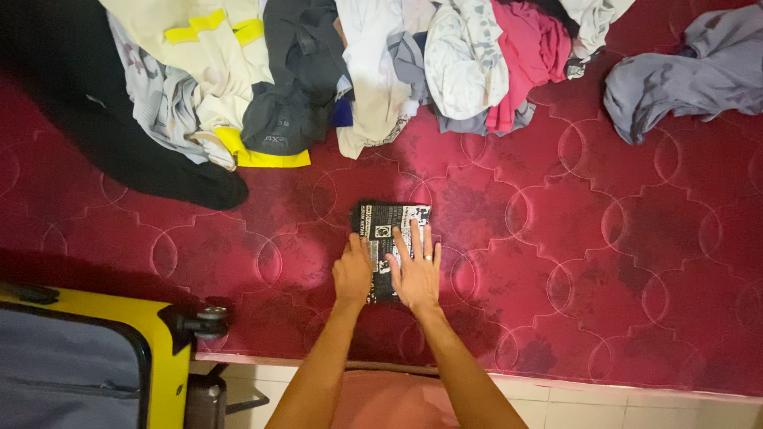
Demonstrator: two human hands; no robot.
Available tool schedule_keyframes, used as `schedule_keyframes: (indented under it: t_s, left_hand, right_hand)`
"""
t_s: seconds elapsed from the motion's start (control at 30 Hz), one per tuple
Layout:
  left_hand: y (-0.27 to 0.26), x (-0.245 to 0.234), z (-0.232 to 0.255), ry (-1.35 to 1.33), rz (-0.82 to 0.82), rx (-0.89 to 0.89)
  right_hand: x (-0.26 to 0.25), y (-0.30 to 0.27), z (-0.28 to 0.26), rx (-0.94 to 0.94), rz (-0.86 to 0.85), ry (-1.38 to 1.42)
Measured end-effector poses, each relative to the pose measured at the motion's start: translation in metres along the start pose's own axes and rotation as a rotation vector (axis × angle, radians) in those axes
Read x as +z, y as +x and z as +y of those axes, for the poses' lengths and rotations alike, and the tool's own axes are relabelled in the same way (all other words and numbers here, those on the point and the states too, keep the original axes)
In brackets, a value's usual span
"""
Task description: The person folds shirts and other items of clothing on a bed and then places them into an open suitcase.
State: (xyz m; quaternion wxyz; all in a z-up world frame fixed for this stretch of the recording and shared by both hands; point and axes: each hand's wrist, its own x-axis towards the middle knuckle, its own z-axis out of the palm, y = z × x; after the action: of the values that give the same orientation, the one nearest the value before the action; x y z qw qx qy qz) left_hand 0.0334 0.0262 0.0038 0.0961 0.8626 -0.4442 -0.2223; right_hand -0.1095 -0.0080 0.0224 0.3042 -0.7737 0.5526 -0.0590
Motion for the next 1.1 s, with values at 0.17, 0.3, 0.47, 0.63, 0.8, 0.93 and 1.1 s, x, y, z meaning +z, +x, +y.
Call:
schedule_keyframes:
  t_s: [0.17, 0.3, 0.47, 0.63, 0.8, 0.93, 1.1]
  left_hand:
    - [-0.009, -0.035, 0.016, 0.055, 0.108, 0.109]
    - [-0.022, -0.045, 0.037, -0.091, -0.018, 0.283]
    - [-0.035, -0.072, 0.085, -0.248, -0.049, 0.213]
    - [-0.03, -0.082, 0.101, -0.386, -0.162, -0.306]
    - [-0.029, -0.049, 0.066, -1.021, -0.021, -0.371]
    - [-0.033, -0.041, 0.058, -1.574, -0.166, -0.612]
    - [-0.051, -0.014, 0.042, -1.83, -0.289, -0.496]
  right_hand:
    - [-0.005, -0.009, 0.007, -0.007, 0.188, 0.402]
    - [-0.008, -0.019, 0.008, 0.202, 0.226, 0.576]
    - [-0.007, -0.016, 0.012, 0.561, 0.015, 1.119]
    - [-0.052, -0.034, -0.012, 0.108, -0.018, 1.007]
    - [-0.111, -0.047, -0.037, -0.191, 0.081, 0.386]
    - [-0.118, -0.038, -0.019, 0.54, 0.415, 0.869]
    - [-0.064, -0.045, 0.06, 0.923, -0.157, 1.973]
